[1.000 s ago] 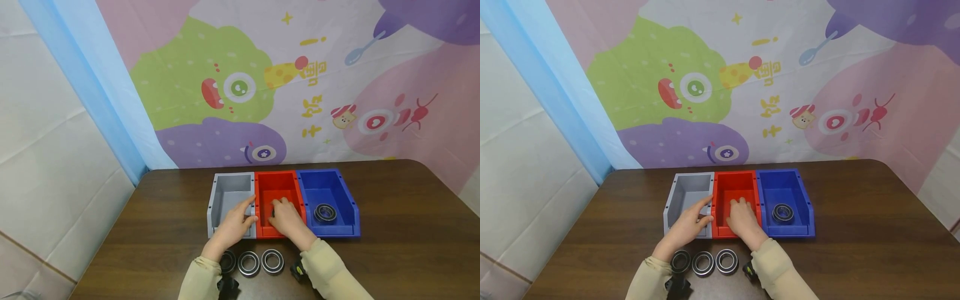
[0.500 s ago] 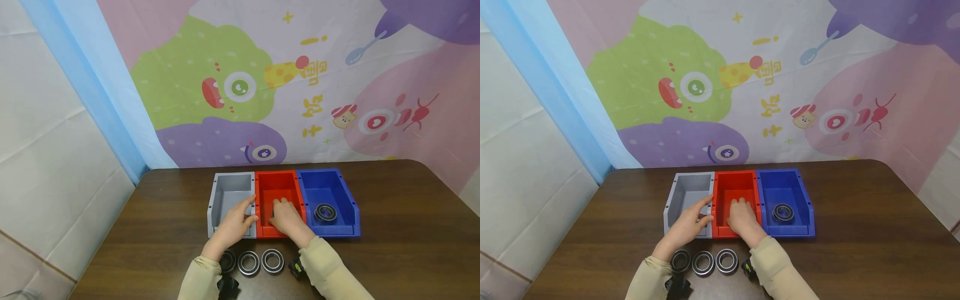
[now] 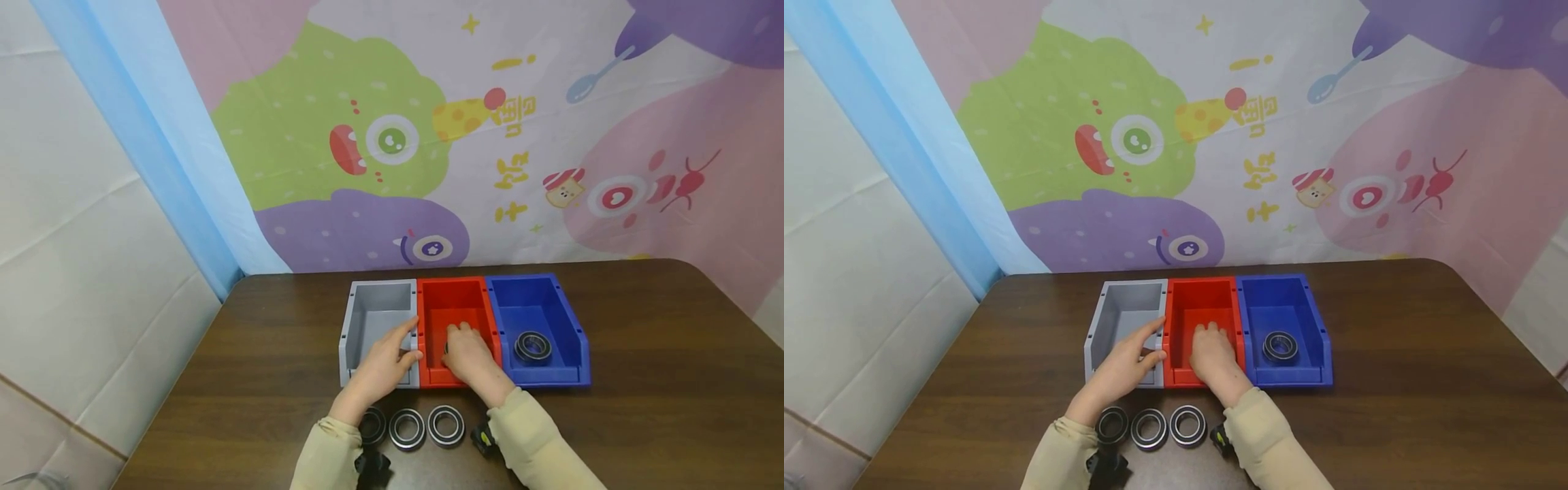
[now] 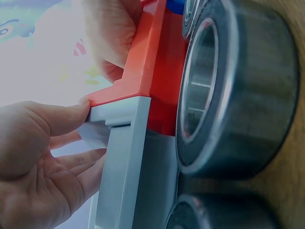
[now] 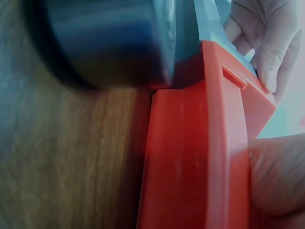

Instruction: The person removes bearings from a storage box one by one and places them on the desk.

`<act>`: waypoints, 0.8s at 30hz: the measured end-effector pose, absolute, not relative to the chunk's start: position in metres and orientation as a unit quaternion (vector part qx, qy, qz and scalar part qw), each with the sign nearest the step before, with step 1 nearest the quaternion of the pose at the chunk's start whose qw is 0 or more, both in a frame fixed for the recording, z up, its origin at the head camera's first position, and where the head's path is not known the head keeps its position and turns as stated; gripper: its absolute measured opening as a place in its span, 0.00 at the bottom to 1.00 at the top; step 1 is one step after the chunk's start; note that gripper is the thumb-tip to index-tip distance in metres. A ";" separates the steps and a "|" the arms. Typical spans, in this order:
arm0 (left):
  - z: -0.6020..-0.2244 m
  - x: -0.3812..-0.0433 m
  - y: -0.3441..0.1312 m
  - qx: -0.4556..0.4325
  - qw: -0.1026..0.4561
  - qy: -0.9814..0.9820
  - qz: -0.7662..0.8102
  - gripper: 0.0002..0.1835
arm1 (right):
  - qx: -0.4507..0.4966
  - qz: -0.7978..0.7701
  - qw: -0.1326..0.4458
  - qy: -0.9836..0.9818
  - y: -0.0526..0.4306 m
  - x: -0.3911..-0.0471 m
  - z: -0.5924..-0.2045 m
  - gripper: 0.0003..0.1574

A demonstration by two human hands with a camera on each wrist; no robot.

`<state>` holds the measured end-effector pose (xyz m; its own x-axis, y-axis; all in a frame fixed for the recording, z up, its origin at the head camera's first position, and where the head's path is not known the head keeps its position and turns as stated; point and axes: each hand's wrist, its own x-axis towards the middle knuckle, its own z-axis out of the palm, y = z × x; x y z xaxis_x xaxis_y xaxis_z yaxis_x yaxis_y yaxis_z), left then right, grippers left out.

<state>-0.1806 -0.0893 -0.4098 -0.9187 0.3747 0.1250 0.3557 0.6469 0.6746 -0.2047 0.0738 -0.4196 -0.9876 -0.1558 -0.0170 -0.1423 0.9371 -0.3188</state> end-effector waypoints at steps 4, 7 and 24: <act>-0.409 -0.180 -0.089 0.203 0.013 0.906 0.370 0.31 | -0.077 -0.155 0.019 0.985 0.074 -0.204 -0.420 0.23; -0.409 -0.180 -0.090 0.203 0.015 0.906 0.370 0.31 | -0.077 -0.153 0.018 0.985 0.074 -0.204 -0.421 0.23; -0.410 -0.181 -0.090 0.201 0.016 0.906 0.372 0.31 | -0.071 -0.155 0.010 0.985 0.073 -0.203 -0.419 0.24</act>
<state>-0.1809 -0.0900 -0.4104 -0.9183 0.3772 0.1203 0.3528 0.6416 0.6811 -0.2033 0.0733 -0.4194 -0.9897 -0.1430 0.0025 -0.1368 0.9418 -0.3072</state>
